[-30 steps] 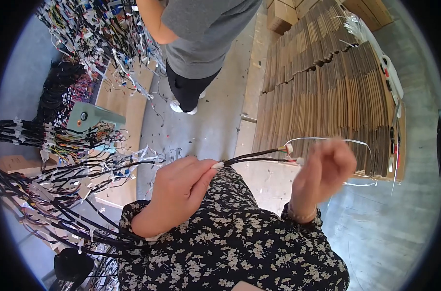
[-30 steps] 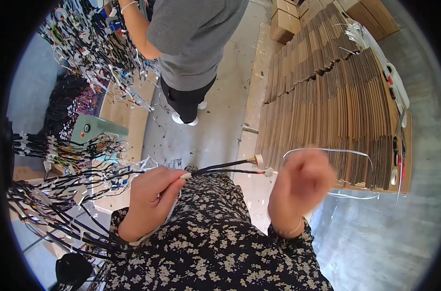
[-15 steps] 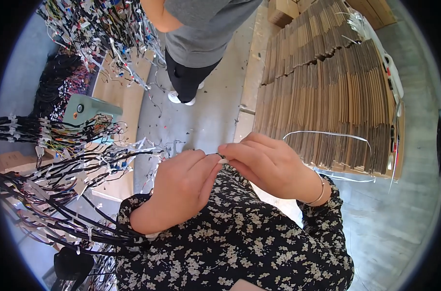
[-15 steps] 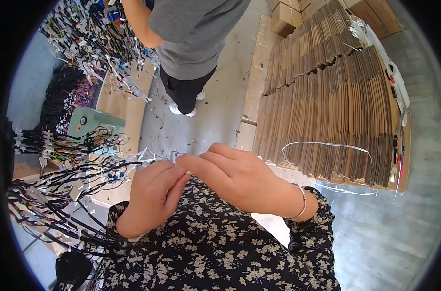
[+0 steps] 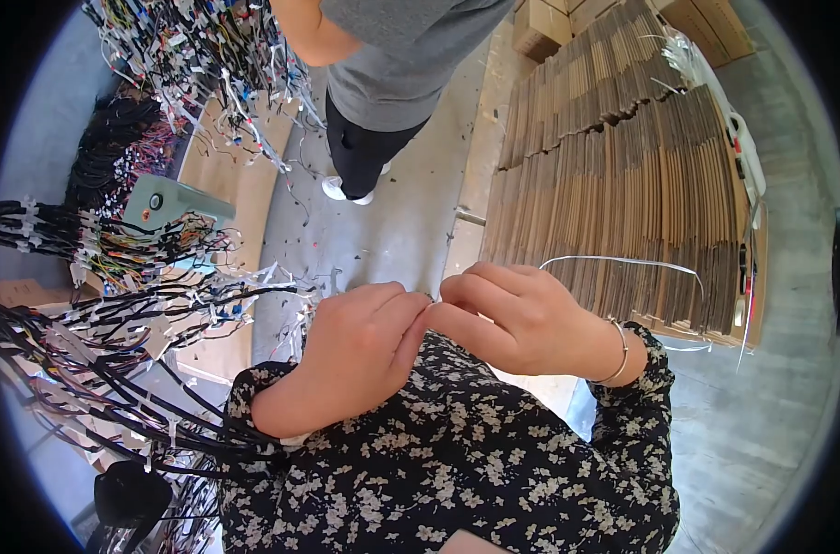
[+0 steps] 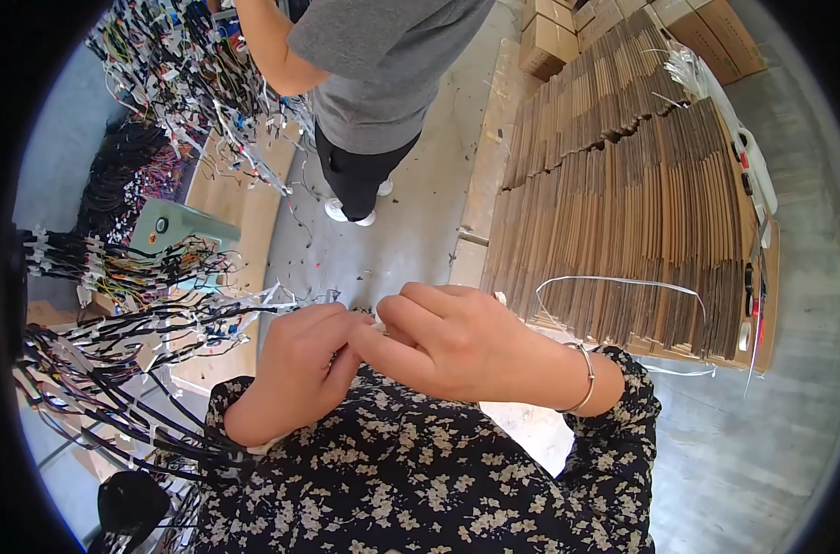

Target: Taping and measuring electrical wire harnesses in a factory environment.

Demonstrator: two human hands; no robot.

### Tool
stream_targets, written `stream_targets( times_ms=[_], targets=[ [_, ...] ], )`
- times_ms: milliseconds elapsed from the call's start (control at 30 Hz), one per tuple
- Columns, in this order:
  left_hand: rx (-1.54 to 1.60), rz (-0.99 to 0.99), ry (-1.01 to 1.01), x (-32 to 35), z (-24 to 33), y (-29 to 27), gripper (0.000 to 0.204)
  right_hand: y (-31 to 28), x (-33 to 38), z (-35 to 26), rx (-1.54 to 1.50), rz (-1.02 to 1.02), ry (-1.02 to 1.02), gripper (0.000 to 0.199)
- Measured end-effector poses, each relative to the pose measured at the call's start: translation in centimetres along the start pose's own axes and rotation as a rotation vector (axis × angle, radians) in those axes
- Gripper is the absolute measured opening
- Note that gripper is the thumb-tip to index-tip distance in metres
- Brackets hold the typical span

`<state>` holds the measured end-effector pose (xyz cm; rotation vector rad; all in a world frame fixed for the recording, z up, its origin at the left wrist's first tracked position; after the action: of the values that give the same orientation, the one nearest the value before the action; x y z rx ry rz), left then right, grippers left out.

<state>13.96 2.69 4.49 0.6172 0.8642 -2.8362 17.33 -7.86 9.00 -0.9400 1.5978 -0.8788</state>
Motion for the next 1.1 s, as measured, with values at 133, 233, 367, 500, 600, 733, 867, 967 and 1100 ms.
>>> stream_targets(
  times_ms=[133, 233, 367, 500, 600, 733, 867, 967, 1100],
  targets=[
    [-0.05, -0.02, 0.022, 0.0, 0.2, 0.1, 0.009, 0.5, 0.2, 1.0, -0.116, 0.077, 0.095, 0.041],
    [-0.082, 0.036, 0.101, 0.3, 0.8, -0.2, 0.011, 1.1, 0.8, 1.7, -0.241, 0.063, 0.268, 0.043],
    [-0.068, 0.027, 0.189, 0.3, 1.6, -0.1, 0.016, 1.8, 1.9, 3.5, -0.482, 0.072, 0.574, 0.044],
    [-0.018, 0.031, 0.188, 0.2, 1.8, -0.1, 0.013, 1.3, 2.8, 4.8, -0.578, 0.151, 0.685, 0.04],
    [-0.013, -0.006, 0.153, 0.1, 1.6, -0.1, 0.014, 0.5, 2.2, 4.0, -0.595, 0.086, 0.571, 0.031],
    [0.0, -0.008, 0.155, 0.1, 1.4, -0.2, 0.015, -0.5, 1.3, 2.4, -0.443, 0.025, 0.382, 0.022],
    [-0.002, -0.031, 0.107, 0.1, 0.8, -0.5, 0.015, -0.4, 0.5, 2.0, -0.303, -0.001, 0.202, 0.019],
    [0.001, -0.041, 0.089, 0.4, 0.7, -0.3, 0.012, -0.7, 0.0, 1.2, -0.207, -0.049, 0.109, 0.019],
    [0.037, -0.064, 0.062, 0.7, 0.2, 0.3, 0.01, 0.0, -0.6, 0.2, -0.056, -0.168, 0.043, 0.018]
  ],
)
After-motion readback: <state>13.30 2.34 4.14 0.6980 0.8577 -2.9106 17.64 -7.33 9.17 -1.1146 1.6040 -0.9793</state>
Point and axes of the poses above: each hand's wrist, its own x-axis away from the middle knuckle, its own y-axis out of the palm, z = x × y, the point moved 8 cm from there along -x, towards the middle knuckle, and after that the axes turned 8 degrees about z, right-handed, at the moved point
